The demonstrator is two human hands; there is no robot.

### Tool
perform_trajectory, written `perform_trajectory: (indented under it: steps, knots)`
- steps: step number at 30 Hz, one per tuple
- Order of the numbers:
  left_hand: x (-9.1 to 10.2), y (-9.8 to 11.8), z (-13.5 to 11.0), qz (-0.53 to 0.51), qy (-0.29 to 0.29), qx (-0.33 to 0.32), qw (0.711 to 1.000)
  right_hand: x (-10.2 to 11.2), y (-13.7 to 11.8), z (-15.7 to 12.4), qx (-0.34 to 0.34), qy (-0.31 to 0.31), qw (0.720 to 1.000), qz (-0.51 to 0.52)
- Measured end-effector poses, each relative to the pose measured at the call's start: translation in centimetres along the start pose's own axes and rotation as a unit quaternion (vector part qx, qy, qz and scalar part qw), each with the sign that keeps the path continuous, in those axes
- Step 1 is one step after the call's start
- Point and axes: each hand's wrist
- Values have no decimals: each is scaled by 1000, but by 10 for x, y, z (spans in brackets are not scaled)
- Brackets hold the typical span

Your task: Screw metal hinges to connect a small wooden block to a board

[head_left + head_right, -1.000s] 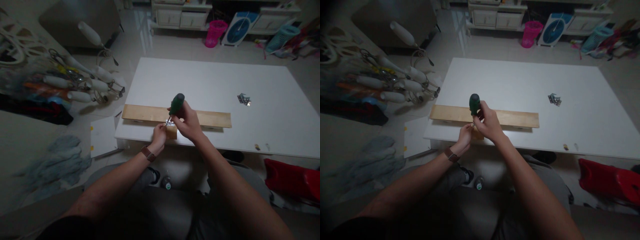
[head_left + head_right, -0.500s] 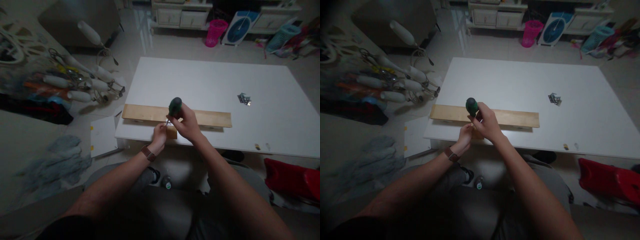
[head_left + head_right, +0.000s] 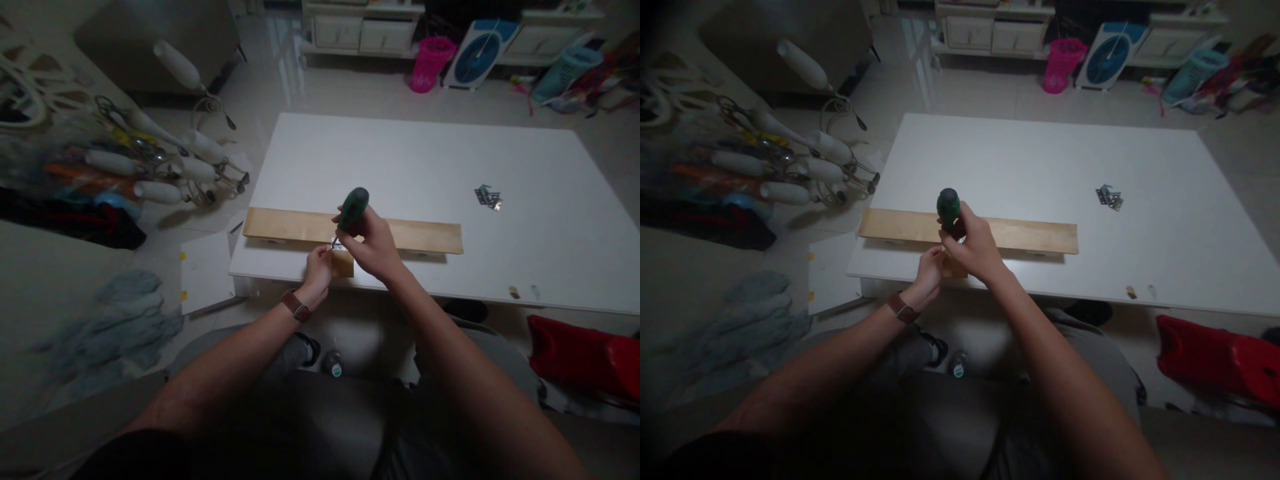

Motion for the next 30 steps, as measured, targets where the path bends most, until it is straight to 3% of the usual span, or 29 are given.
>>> perform_trajectory:
  steps: [5, 14, 19, 26, 30]
  knots:
    - [-1, 4, -3, -3, 2, 10, 1000, 2, -1, 0, -1, -18, 999, 28]
    - [-1, 7, -5, -2, 8, 9, 1000, -2, -2, -1, 58, -36, 996, -51]
    - [-1, 4, -5, 5, 13, 0, 1000, -4, 0, 1, 61, 3, 995, -81]
    - [-2, 5, -5, -5, 10, 13, 1000, -7, 4, -2, -12, 5, 1000, -21]
    - [-1, 6, -6, -9, 7, 10, 1000, -7, 3, -1, -19, -10, 999, 33]
Point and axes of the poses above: each hand's wrist, its own z-axis towards the middle knuckle, its own x-axis out of the back of the hand, y = z × x, and after that the axes turned 5 degrees about x, right-handed
